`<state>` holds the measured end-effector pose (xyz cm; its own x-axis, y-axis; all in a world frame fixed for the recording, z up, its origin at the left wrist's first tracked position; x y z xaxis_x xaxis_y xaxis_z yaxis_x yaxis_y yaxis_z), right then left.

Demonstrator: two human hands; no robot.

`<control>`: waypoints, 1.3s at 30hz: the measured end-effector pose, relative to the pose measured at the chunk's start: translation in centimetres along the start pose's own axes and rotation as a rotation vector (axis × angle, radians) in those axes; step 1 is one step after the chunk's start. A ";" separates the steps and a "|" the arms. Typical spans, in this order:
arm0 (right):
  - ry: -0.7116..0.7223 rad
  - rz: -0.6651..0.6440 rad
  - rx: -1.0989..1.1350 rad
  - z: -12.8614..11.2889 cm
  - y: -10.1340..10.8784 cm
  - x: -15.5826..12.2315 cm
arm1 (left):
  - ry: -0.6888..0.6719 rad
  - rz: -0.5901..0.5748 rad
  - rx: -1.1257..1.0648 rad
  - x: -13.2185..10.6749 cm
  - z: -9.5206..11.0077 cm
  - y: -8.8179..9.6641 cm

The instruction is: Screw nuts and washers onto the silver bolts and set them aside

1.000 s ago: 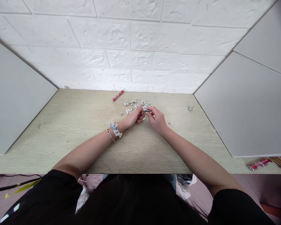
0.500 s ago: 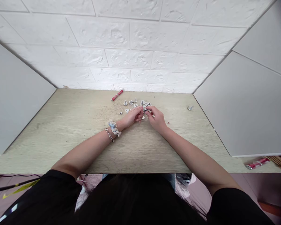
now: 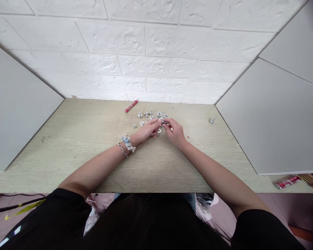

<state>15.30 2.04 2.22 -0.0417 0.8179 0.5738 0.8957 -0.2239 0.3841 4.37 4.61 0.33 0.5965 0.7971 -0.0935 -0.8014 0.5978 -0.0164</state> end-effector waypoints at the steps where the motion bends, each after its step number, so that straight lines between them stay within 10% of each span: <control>1: -0.005 0.000 0.000 0.0 0.0 0.0 | -0.004 0.000 -0.017 0.1 0.0 0.0; 39: -0.021 -0.007 -0.013 0.2 -0.1 0.0 | -0.035 0.018 -0.088 0.6 -0.5 0.3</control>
<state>15.35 2.15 2.02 -0.0384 0.8307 0.5554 0.8898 -0.2245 0.3973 4.49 5.19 -0.21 0.5822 0.8109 -0.0592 -0.8115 0.5752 -0.1025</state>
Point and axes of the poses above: each hand's wrist, its own x-axis towards the middle knuckle, its own y-axis out of the back of the hand, z = x × y, the point moved 7 cm from there along x, towards the middle knuckle, and after that the axes turned 8 degrees about x, right-handed, at the moved point
